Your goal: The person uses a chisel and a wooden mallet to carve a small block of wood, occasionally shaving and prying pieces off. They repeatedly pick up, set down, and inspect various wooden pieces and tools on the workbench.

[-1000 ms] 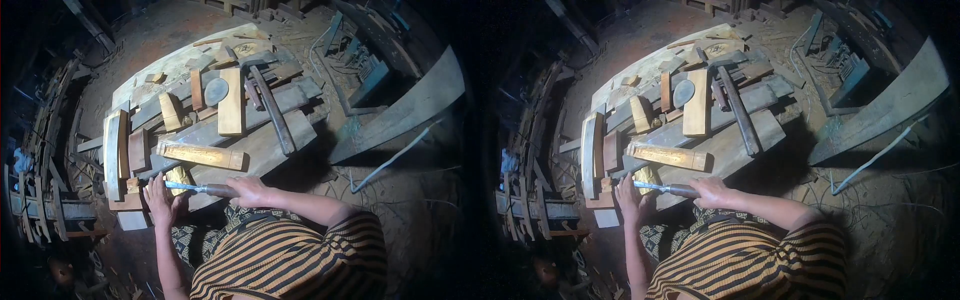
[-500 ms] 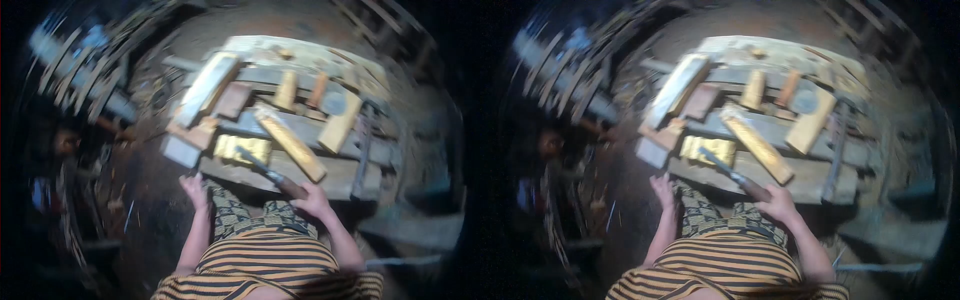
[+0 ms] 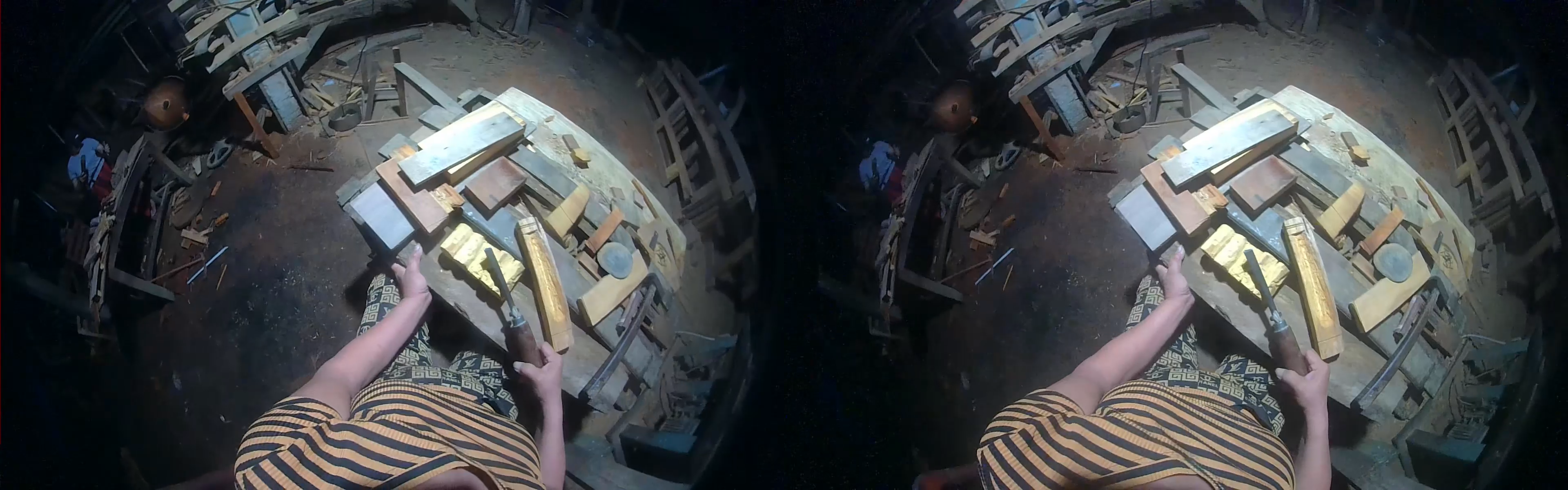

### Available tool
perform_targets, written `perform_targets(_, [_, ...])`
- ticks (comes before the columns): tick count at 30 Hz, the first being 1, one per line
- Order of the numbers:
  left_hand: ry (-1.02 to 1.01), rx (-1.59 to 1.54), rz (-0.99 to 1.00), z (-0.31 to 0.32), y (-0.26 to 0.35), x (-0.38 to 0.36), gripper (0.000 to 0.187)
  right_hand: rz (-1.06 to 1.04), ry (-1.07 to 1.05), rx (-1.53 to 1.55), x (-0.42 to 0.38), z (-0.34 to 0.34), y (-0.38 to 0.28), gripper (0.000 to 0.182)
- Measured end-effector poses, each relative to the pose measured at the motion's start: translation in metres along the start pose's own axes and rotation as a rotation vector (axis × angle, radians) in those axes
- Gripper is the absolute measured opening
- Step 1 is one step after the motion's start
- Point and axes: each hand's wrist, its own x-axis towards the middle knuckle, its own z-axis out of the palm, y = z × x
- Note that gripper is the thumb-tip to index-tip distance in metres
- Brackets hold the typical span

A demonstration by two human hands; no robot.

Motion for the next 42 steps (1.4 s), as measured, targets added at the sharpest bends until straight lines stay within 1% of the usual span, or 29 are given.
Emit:
perform_targets(2, [0.108, 0.176, 0.021, 0.009, -0.007, 0.010, 0.066, -0.017, 0.013, -0.029, 0.003, 0.001, 0.002, 0.032])
perform_targets(3, [0.130, 0.274, 0.035, 0.018, -0.004, 0.010, 0.050, -0.014, 0.007, -0.039, 0.007, 0.003, 0.003, 0.032])
perform_targets(4, [0.173, 0.311, -0.011, 0.035, 0.008, 0.003, 0.047, -0.021, 0.016, -0.073, 0.011, 0.004, 0.004, 0.032])
perform_targets(6, [0.167, 0.224, 0.052, 0.047, 0.000, 0.009, 0.039, -0.025, 0.039, -0.128, 0.012, 0.003, -0.004, 0.031])
perform_targets(8, [0.091, 0.241, 0.024, 0.038, -0.006, 0.012, 0.032, 0.058, 0.034, -0.156, 0.008, 0.008, -0.018, 0.030])
perform_targets(9, [0.092, 0.243, 0.012, 0.037, -0.002, 0.009, 0.031, -0.038, 0.055, -0.257, 0.009, 0.004, -0.007, 0.031])
perform_targets(10, [0.019, 0.398, -0.083, 0.030, 0.011, 0.002, 0.049, -0.024, 0.047, -0.274, 0.010, 0.003, -0.003, 0.032])
perform_targets(12, [-0.048, 0.061, -0.133, 0.021, -0.005, -0.014, 0.076, -0.014, 0.042, -0.270, 0.008, 0.007, -0.012, 0.034])
perform_targets(13, [-0.173, 0.124, -0.282, 0.016, 0.003, -0.035, 0.084, 0.010, 0.057, -0.314, 0.006, 0.007, -0.012, 0.036])
perform_targets(14, [-0.300, 0.186, -0.433, 0.014, 0.024, -0.065, 0.093, -0.043, 0.085, -0.435, 0.003, 0.007, -0.014, 0.037])
perform_targets(15, [-0.475, 0.184, -0.636, 0.014, 0.038, -0.092, 0.091, -0.088, 0.093, -0.434, 0.001, 0.007, -0.006, 0.039])
perform_targets(16, [-0.645, 0.035, -0.837, 0.000, 0.014, -0.092, 0.085, -0.085, 0.099, -0.390, -0.006, 0.010, -0.008, 0.041])
perform_targets(18, [-0.727, -0.004, -1.006, 0.008, 0.019, -0.101, 0.077, -0.075, 0.102, -0.400, -0.021, 0.013, -0.010, 0.042])
perform_targets(19, [-0.672, -0.085, -1.014, 0.013, 0.021, -0.101, 0.078, -0.071, 0.105, -0.381, -0.029, 0.013, -0.007, 0.041])
perform_targets(20, [-0.688, -0.083, -1.021, 0.017, 0.027, -0.101, 0.079, -0.073, 0.107, -0.361, -0.034, 0.012, -0.004, 0.040])
perform_targets(22, [-0.585, -0.088, -1.083, 0.022, 0.028, -0.102, 0.082, -0.042, 0.133, -0.391, -0.038, 0.006, 0.006, 0.039])
perform_targets(24, [-0.605, -0.081, -1.095, 0.029, 0.037, -0.104, 0.082, -0.125, 0.118, -0.461, -0.035, 0.000, 0.016, 0.038])
perform_targets(25, [-0.562, -0.100, -1.132, 0.031, 0.033, -0.100, 0.081, -0.166, 0.135, -0.511, -0.032, -0.001, 0.017, 0.038])
perform_targets(26, [-0.464, -0.068, -1.127, 0.035, 0.031, -0.100, 0.081, -0.160, 0.148, -0.506, -0.028, -0.005, 0.017, 0.038])
perform_targets(28, [-0.539, -0.042, -1.076, 0.033, 0.026, -0.099, 0.084, -0.159, 0.154, -0.475, -0.021, -0.008, 0.016, 0.037])
perform_targets(31, [-0.552, -0.082, -1.083, 0.029, 0.026, -0.098, 0.086, -0.169, 0.146, -0.468, -0.022, -0.010, 0.015, 0.036])
perform_targets(32, [-0.480, -0.063, -1.137, 0.031, 0.028, -0.098, 0.090, -0.189, 0.128, -0.453, -0.022, -0.010, 0.014, 0.036])
perform_targets(34, [-0.616, -0.100, -1.111, 0.028, 0.023, -0.095, 0.093, -0.193, 0.115, -0.461, -0.022, -0.011, 0.013, 0.036])
perform_targets(35, [-0.620, -0.109, -1.101, 0.026, 0.023, -0.093, 0.093, -0.188, 0.099, -0.469, -0.021, -0.011, 0.013, 0.035])
perform_targets(37, [-0.596, -0.121, -1.149, 0.023, 0.028, -0.093, 0.085, -0.187, 0.097, -0.452, -0.021, -0.011, 0.016, 0.035])
perform_targets(38, [-0.596, -0.131, -1.135, 0.018, 0.029, -0.091, 0.085, -0.173, 0.104, -0.430, -0.021, -0.010, 0.019, 0.036])
perform_targets(40, [-0.686, -0.167, -1.135, 0.006, 0.026, -0.088, 0.082, -0.159, 0.101, -0.397, -0.022, -0.010, 0.022, 0.037])
perform_targets(41, [-0.758, -0.175, -1.118, 0.002, 0.024, -0.087, 0.078, -0.128, 0.112, -0.351, -0.022, -0.010, 0.022, 0.038])
perform_targets(42, [-0.759, -0.180, -1.109, 0.000, 0.023, -0.088, 0.078, -0.096, 0.123, -0.304, -0.023, -0.010, 0.021, 0.039])
